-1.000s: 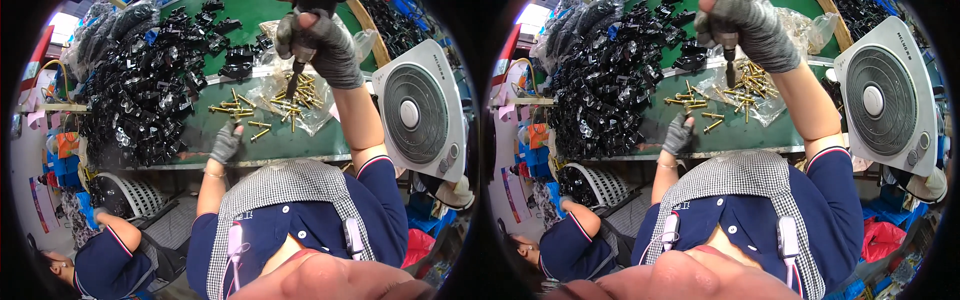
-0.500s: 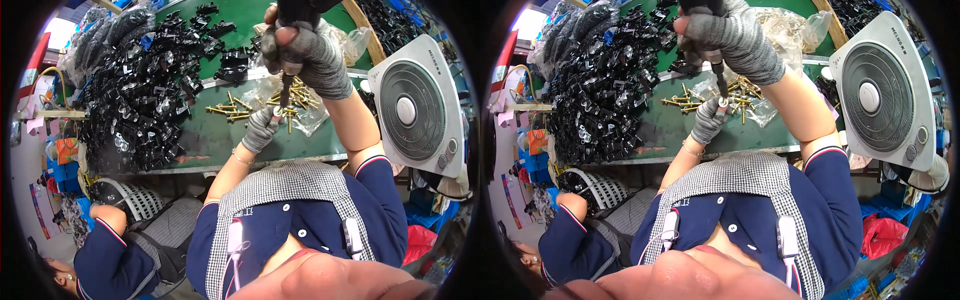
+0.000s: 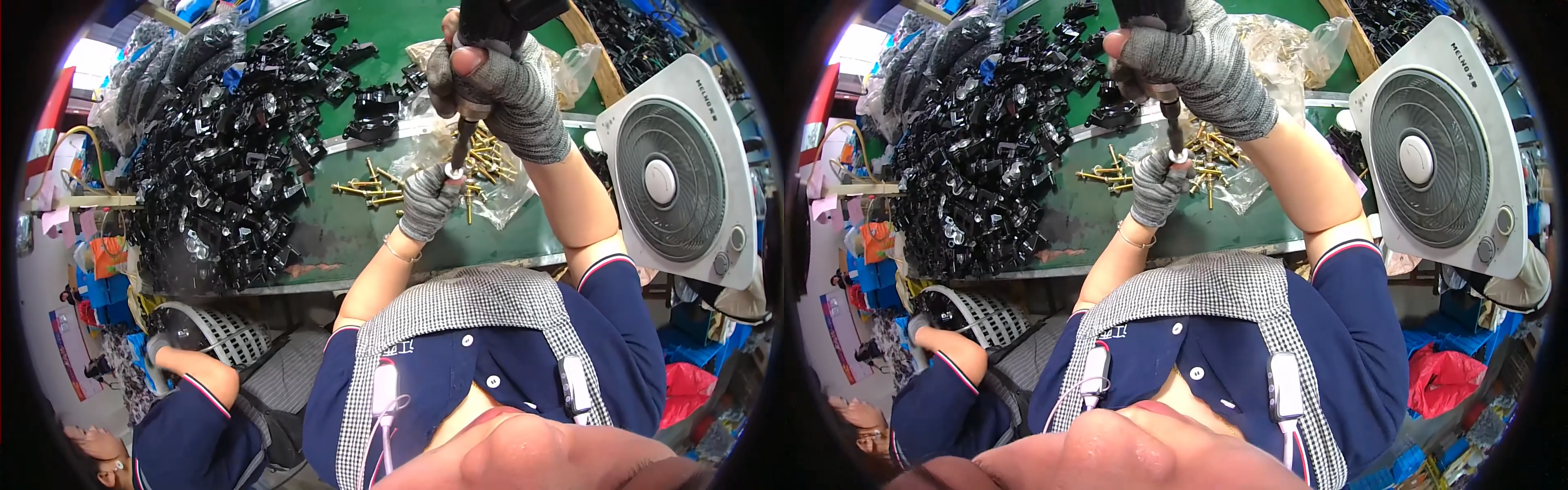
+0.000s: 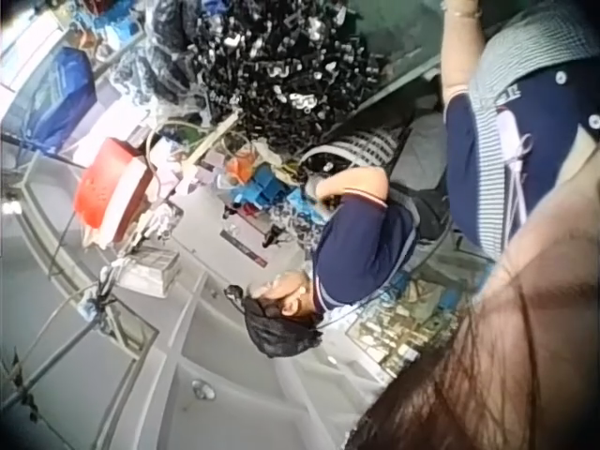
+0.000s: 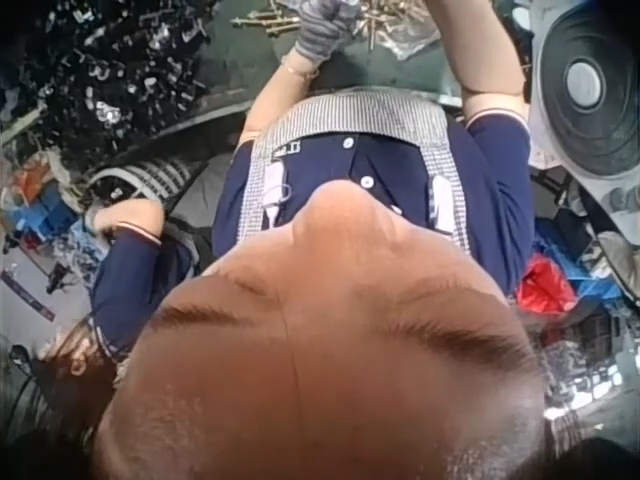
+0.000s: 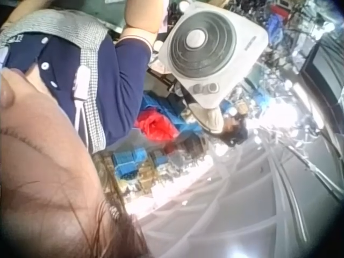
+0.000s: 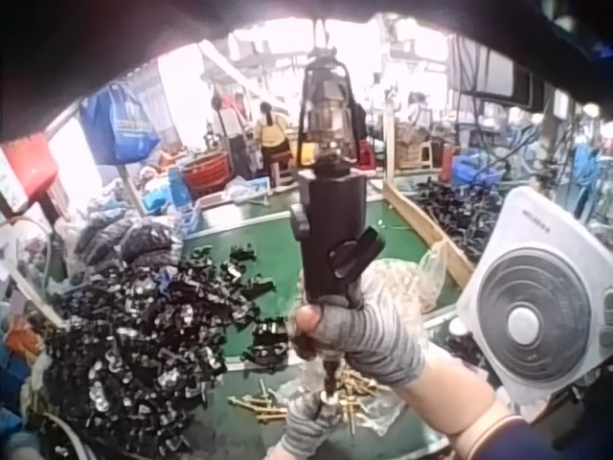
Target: Assembling small metal pins into plastic components using a power tool on a factory assembly line.
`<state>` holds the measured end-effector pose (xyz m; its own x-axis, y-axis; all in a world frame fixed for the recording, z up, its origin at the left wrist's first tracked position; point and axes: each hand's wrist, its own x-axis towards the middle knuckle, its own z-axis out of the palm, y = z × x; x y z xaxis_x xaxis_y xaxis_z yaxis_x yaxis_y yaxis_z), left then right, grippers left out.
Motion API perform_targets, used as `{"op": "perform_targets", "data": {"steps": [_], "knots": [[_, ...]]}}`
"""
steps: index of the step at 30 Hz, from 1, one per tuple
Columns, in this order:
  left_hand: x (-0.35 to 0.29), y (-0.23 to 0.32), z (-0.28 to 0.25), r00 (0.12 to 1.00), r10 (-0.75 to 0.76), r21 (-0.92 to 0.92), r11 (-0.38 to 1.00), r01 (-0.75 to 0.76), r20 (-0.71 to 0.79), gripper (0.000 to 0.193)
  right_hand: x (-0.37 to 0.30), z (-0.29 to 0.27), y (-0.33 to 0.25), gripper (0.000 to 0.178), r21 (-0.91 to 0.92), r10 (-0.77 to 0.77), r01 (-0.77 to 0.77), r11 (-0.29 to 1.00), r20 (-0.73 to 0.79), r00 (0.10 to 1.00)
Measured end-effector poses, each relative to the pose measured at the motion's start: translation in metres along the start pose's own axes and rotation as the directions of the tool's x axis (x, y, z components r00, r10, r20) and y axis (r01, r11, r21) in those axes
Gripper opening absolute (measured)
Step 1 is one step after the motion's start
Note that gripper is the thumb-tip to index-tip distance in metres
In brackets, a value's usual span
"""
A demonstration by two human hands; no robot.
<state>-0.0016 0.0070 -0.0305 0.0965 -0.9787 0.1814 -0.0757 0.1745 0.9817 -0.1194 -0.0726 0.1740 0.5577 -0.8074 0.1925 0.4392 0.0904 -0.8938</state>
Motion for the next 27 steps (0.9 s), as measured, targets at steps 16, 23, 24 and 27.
{"op": "perform_targets", "data": {"steps": [16,23,24,27], "knots": [[0.015,-0.012,-0.138,0.83,-0.412,0.876,0.133,0.464,-0.377,0.043,0.006,-0.025,0.001,0.045,0.013,-0.275,0.287,0.958,-0.251,0.928],[0.027,-0.027,-0.132,0.756,-0.494,0.844,0.079,0.531,-0.429,0.04,0.005,-0.02,0.007,0.048,0.006,-0.226,0.229,0.973,-0.129,0.965],[0.024,-0.029,-0.134,0.755,-0.493,0.841,0.081,0.535,-0.433,0.04,0.003,-0.018,0.006,0.048,-0.01,-0.194,0.194,0.981,-0.115,0.974],[0.014,-0.047,-0.155,0.854,-0.406,0.873,0.219,0.435,-0.324,0.042,0.001,-0.012,0.002,0.048,-0.03,-0.159,0.156,0.987,-0.121,0.98]]}}
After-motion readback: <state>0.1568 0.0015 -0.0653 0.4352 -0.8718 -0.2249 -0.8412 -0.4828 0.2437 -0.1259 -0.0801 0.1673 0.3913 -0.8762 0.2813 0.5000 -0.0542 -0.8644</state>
